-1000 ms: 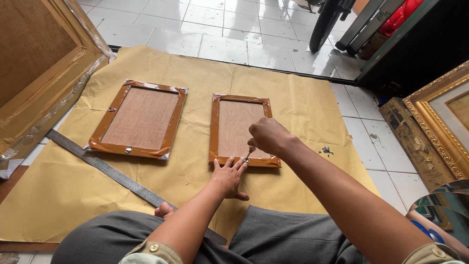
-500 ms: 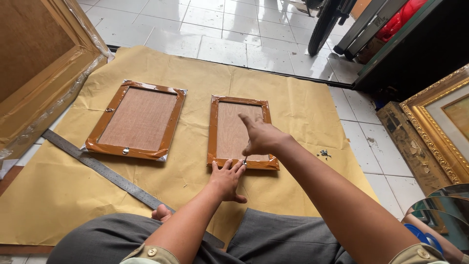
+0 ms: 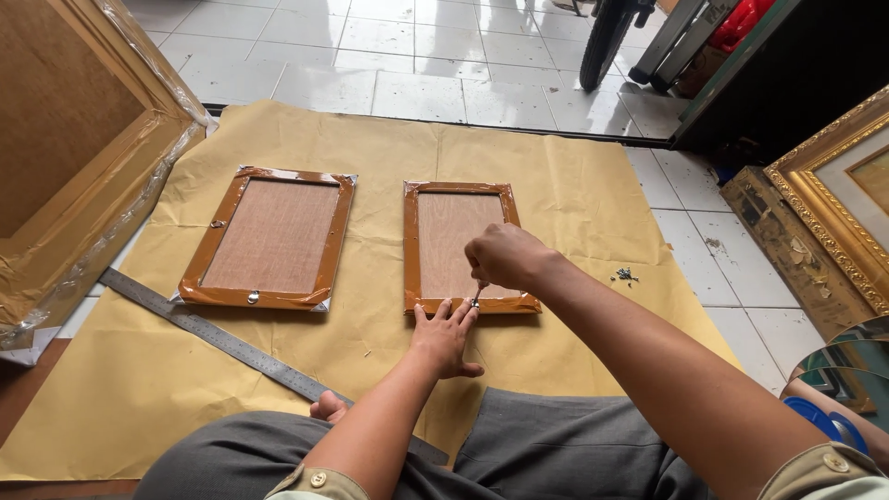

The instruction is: The person sits on the floor and uses a screwdriver to attach metal hanging hardware to the back of two wooden picture frames. They pick up the frames, position them, and tighten screws to secure the hardware.

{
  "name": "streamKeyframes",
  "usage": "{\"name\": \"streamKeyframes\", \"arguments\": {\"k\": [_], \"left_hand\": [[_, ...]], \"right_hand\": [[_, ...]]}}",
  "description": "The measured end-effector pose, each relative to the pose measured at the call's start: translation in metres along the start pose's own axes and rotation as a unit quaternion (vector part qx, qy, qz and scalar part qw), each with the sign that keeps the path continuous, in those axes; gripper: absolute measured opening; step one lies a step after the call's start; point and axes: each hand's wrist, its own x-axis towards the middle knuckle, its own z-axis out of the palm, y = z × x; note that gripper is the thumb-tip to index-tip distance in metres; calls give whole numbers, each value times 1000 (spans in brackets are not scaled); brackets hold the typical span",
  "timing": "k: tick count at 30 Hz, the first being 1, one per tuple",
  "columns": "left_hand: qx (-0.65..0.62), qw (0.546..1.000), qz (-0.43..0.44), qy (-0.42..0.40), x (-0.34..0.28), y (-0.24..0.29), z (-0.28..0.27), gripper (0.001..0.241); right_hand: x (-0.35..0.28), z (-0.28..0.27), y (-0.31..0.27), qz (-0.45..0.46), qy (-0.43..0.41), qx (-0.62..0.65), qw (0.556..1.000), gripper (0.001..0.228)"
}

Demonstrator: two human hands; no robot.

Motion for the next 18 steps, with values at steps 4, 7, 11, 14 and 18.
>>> {"name": "streamKeyframes", "arguments": {"k": [4, 7, 11, 14, 18], "left_hand": [[0, 1000, -3, 4, 1, 1, 1, 114], [-4, 1000, -4, 13, 3, -1, 7, 113], [-6, 1000, -2, 11, 1, -2, 5, 112], [3, 1000, -4, 15, 3, 0, 0, 109], [4, 1000, -8, 2, 1, 1, 3, 108]], "right_hand": [[-13, -12, 1, -13, 14, 89, 996, 20], [-2, 3, 13, -39, 33, 149, 988, 20], [-3, -1, 5, 49, -11, 219, 974, 21], [-5, -22, -11, 109, -16, 146, 983, 72], [-39, -77, -54, 198, -23, 93, 975, 113]]}}
